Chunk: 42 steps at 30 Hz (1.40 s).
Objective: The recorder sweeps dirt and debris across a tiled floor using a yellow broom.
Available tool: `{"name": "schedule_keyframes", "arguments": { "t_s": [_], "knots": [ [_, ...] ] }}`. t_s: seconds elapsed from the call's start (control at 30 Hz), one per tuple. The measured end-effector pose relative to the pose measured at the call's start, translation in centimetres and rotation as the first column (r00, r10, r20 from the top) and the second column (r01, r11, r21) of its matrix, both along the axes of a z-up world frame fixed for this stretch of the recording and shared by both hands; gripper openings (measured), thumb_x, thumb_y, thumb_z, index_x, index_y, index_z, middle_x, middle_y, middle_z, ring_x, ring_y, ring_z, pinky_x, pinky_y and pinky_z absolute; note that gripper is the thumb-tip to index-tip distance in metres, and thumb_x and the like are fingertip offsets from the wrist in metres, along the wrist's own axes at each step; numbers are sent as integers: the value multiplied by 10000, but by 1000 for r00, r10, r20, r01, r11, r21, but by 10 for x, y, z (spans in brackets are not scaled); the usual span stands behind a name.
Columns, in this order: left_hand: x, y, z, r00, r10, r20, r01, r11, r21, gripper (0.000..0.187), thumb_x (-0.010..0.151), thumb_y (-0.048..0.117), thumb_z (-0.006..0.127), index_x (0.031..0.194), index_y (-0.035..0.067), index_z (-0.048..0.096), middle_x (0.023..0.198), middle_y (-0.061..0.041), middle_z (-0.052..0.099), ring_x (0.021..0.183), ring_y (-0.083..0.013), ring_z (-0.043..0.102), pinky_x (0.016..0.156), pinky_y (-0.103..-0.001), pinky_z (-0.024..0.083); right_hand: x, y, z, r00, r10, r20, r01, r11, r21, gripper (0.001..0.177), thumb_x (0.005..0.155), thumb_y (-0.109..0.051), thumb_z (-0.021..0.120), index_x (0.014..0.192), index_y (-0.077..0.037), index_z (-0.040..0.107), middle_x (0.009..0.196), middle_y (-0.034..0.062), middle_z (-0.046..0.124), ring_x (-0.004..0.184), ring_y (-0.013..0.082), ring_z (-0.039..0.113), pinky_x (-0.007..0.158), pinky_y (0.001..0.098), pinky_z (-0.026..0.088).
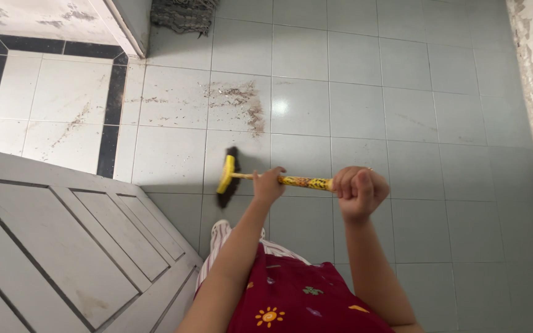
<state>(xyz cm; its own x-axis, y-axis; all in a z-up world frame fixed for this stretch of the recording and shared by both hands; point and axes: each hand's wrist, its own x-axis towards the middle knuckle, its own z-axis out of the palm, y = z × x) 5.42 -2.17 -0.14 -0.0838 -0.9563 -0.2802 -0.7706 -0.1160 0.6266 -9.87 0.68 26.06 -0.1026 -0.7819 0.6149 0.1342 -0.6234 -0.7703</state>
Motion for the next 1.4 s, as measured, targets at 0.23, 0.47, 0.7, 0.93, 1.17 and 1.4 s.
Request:
{"name": "schedule_keyframes", "arguments": {
  "t_s": [0.23,0.47,0.7,0.93,1.17,1.4],
  "knots": [
    [12,-15,33,995,10,98,-12,1000,16,457,796,148,737,1231,254,646,1095,-26,738,1067,-246,696,1203,-591,244,-19,-10,6,994,-52,91,49,998,39,510,1084,-198,439,591,-128,333,483,17,343,376,114,339,360,283,356],
    [-57,-40,98,979,-189,-73,178,975,-137,426,779,136,724,1191,232,667,977,-16,758,987,-241,701,1090,-499,382,-40,-27,106,997,-73,-30,70,994,-87,507,1111,-170,424,616,-155,315,477,13,345,328,86,314,367,280,342],
    [-101,-79,55,912,-246,-328,230,969,-88,326,831,206,670,1146,270,723,1001,36,769,1008,-214,703,978,-456,453,-5,-68,67,945,146,-294,-143,989,31,231,1069,-60,546,847,-66,609,578,-31,471,455,65,417,418,236,337],
    [-57,-115,15,952,-135,-275,131,991,-35,346,797,276,756,1138,282,698,1043,35,756,1057,-227,686,1133,-516,336,36,-99,52,888,102,-449,-111,994,6,384,1004,-71,515,622,-55,484,524,2,458,426,93,421,418,272,329],
    [13,-147,8,998,-40,-52,40,999,12,336,812,181,711,1135,274,707,1015,13,767,1014,-238,713,1211,-574,237,40,-136,22,994,92,-54,-88,994,66,486,1080,-141,433,608,-110,322,505,15,388,422,102,354,425,281,417],
    [44,-169,21,1000,-5,16,5,1000,7,369,795,178,710,1155,257,689,959,-19,760,950,-244,717,1216,-560,210,50,-155,17,991,-102,90,96,993,70,516,1100,-205,451,605,-129,326,500,8,344,398,112,319,388,304,371]
  ]
}}
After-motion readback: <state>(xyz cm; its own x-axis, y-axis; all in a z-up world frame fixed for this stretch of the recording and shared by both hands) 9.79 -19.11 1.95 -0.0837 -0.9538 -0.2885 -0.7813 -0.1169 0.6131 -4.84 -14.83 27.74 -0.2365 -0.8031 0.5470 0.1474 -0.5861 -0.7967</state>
